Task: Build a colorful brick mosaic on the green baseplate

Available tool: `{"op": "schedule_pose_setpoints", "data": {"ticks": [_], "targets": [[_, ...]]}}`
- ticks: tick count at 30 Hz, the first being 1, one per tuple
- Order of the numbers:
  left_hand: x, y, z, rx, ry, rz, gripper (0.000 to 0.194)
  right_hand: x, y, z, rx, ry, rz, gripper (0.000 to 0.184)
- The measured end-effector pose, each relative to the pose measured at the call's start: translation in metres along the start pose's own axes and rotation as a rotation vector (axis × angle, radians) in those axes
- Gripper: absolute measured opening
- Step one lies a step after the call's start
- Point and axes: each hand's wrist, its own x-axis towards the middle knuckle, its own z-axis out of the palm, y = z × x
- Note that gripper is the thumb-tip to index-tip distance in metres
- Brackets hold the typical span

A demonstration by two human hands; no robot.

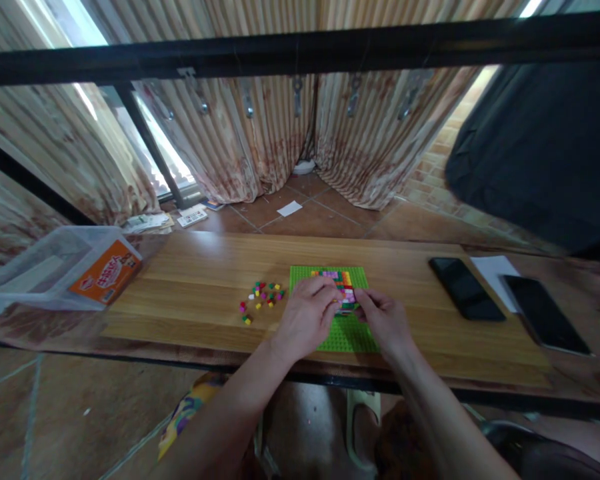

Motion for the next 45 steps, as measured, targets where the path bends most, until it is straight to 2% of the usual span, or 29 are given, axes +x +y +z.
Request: {"op": "schedule_pose_setpoints", "data": {"ticks": [12, 20, 30, 36, 45], "targets": [[0.011, -0.006, 0.024, 0.101, 0.022, 0.032, 0.015, 0.000, 0.003, -0.002, 0.016, -0.027, 0.010, 0.056], [0.013, -0.004, 0.026, 0.092, 0.082, -0.017, 0.011, -0.001, 0.002, -0.003, 0.024, -0.030, -0.005, 0.056], [0.011, -0.005, 0.032, 0.151, 0.148, 0.020, 0.013, -0.002, -0.001, -0.003, 0.028, -0.055, -0.001, 0.051], [0.011, -0.005, 0.032, 0.157, 0.144, 0.027, 0.014, 0.000, 0.001, -0.001, -0.010, -0.028, 0.003, 0.051], [0.009, -0.003, 0.033, 0.149, 0.129, 0.020, 0.013, -0.001, 0.006, -0.001, -0.100, -0.052, -0.085, 0.049]]}}
